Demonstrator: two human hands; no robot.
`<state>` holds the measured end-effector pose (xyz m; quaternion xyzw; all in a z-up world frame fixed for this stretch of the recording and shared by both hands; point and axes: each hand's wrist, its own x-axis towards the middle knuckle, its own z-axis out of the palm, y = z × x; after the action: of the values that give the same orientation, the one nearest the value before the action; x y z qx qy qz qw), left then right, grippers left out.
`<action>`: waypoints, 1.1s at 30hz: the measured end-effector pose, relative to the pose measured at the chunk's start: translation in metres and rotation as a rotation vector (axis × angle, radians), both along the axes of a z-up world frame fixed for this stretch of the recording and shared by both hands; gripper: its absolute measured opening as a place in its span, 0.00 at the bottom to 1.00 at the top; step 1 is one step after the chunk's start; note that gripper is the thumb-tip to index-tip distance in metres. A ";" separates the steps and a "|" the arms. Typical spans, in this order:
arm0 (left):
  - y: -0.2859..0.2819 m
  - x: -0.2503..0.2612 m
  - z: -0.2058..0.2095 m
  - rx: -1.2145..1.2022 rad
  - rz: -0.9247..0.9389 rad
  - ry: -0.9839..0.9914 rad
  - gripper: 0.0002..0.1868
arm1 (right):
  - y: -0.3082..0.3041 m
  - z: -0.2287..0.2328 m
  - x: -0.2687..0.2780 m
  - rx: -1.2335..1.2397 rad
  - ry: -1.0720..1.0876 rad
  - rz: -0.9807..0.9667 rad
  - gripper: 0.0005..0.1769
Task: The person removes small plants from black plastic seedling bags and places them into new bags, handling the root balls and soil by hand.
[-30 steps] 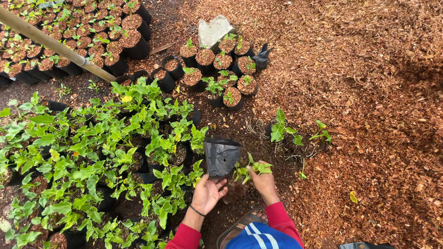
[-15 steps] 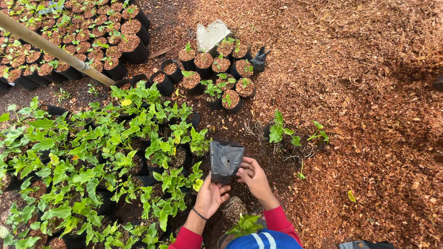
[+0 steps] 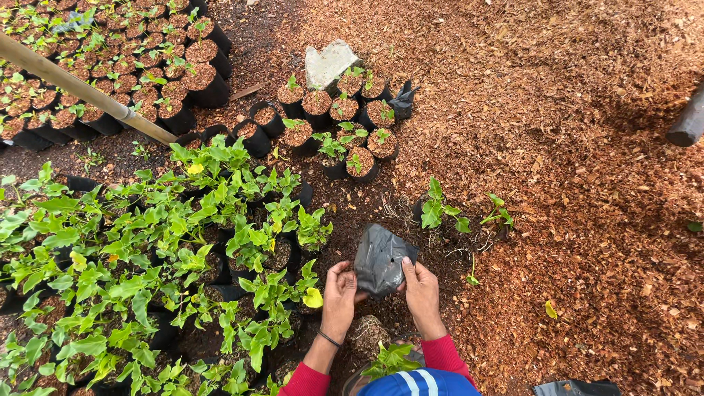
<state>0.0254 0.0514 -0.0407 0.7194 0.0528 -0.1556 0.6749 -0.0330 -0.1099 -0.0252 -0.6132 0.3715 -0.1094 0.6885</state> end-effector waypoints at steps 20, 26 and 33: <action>-0.017 -0.026 0.057 -0.153 -0.390 -0.161 0.62 | -0.025 -0.002 -0.017 0.409 -0.076 -0.213 0.18; -0.027 -0.035 0.073 0.126 -0.450 -0.483 0.56 | -0.021 0.000 -0.027 0.791 -0.216 -0.143 0.17; -0.037 -0.037 0.063 0.167 -0.237 -0.538 0.22 | -0.020 0.008 -0.028 0.890 -0.260 -0.323 0.30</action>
<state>-0.0115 0.0147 0.0225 0.7890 -0.1994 -0.0324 0.5803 -0.0608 -0.1299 -0.0173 -0.1753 0.3835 -0.1211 0.8986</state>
